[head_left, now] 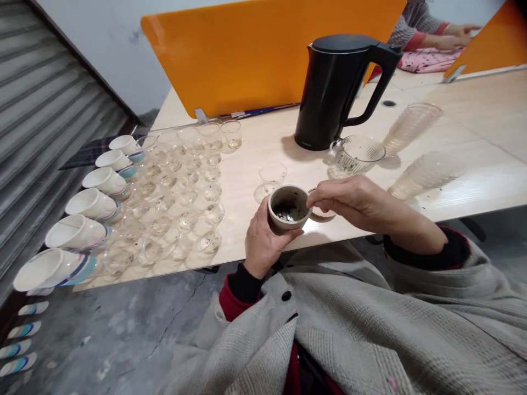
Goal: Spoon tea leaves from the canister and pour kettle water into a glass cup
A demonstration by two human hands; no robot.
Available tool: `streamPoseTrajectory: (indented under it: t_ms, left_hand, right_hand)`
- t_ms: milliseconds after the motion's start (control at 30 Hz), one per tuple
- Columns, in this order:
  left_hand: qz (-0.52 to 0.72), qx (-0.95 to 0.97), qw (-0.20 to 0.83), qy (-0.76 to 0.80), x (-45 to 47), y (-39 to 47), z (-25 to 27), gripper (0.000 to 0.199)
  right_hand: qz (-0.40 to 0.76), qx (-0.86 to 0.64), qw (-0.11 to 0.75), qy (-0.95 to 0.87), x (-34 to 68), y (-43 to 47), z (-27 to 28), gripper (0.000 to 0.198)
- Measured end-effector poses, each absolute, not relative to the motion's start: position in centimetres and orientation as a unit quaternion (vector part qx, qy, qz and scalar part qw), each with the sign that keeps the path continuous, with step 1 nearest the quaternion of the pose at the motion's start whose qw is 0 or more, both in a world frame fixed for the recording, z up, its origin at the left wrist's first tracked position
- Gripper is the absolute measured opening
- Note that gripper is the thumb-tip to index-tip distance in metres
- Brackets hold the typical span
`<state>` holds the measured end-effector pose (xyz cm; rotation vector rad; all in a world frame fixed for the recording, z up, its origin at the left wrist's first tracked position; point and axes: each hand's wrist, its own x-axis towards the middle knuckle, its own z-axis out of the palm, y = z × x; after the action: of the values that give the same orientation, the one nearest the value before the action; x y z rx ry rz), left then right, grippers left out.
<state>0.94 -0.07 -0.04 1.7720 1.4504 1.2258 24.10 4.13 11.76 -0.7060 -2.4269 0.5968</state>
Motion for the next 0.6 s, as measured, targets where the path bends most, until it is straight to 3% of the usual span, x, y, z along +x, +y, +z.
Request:
streamPoseTrajectory:
  t_ms: [600]
  left_hand:
    - [0.452,0.653,0.273,0.543,0.9,-0.1,-0.1,0.100]
  right_hand:
    - [0.274,-0.248,0.297,-0.881,22.5,4.4,11.1,0.019]
